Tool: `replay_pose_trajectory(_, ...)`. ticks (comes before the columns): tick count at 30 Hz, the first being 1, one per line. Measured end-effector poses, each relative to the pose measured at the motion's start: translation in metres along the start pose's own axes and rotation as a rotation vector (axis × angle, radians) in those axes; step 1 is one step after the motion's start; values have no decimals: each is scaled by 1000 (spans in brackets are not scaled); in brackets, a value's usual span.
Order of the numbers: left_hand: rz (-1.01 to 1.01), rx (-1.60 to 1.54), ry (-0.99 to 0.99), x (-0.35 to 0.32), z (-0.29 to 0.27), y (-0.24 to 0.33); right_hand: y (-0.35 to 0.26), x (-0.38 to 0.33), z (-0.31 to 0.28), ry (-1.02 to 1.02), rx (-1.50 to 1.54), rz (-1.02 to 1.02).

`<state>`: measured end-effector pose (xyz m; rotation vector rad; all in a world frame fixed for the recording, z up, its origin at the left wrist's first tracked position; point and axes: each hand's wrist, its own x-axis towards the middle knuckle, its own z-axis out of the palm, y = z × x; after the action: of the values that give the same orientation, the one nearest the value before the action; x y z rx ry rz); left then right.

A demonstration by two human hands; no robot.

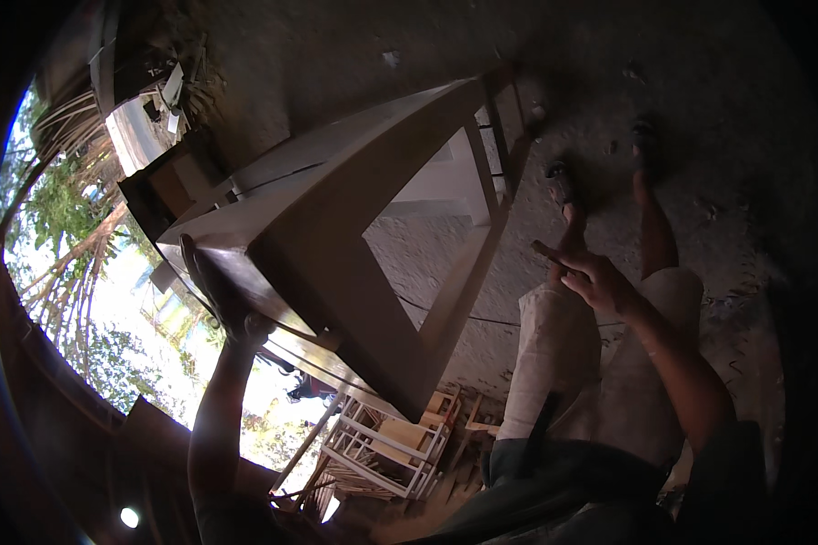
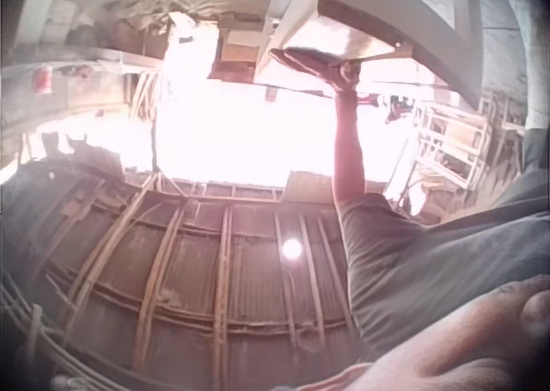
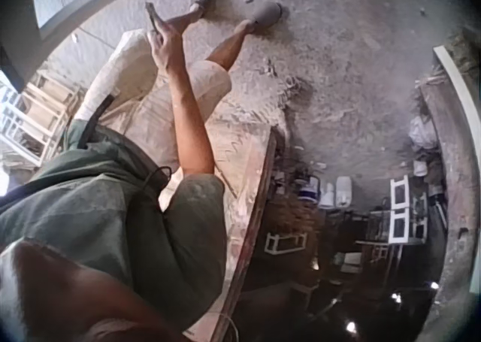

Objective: The person sands the wooden and painted surfaces of a table with sandpaper, then dips a small wood piece into a container and applies a substance to the frame's joints and edges.

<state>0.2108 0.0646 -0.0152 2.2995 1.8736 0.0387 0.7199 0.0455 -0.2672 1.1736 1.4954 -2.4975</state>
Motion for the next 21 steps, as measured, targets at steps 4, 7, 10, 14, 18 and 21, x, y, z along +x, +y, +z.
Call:
replay_pose_trajectory(4, -57, 80, -75, 5, -2, 0, -25, -61, 22, 30, 143, 113)
replay_pose_trajectory(7, -6, 55, -50, 10, -1, -3, -55, -83, 70, 87, 80, -62)
replay_pose_trajectory(10, 27, 49, -47, 13, 2, -3, -48, -79, 115, 257, 97, -297)
replay_pose_trajectory(14, 45, 59, -42, 9, 3, -5, -57, -67, 142, 282, 120, -330)
replay_pose_trajectory(18, 66, 63, -41, 5, 5, -7, -59, -54, 155, 260, 213, -299)
replay_pose_trajectory(21, 90, 48, -50, -2, 11, -16, -41, -45, 189, 309, 205, -377)
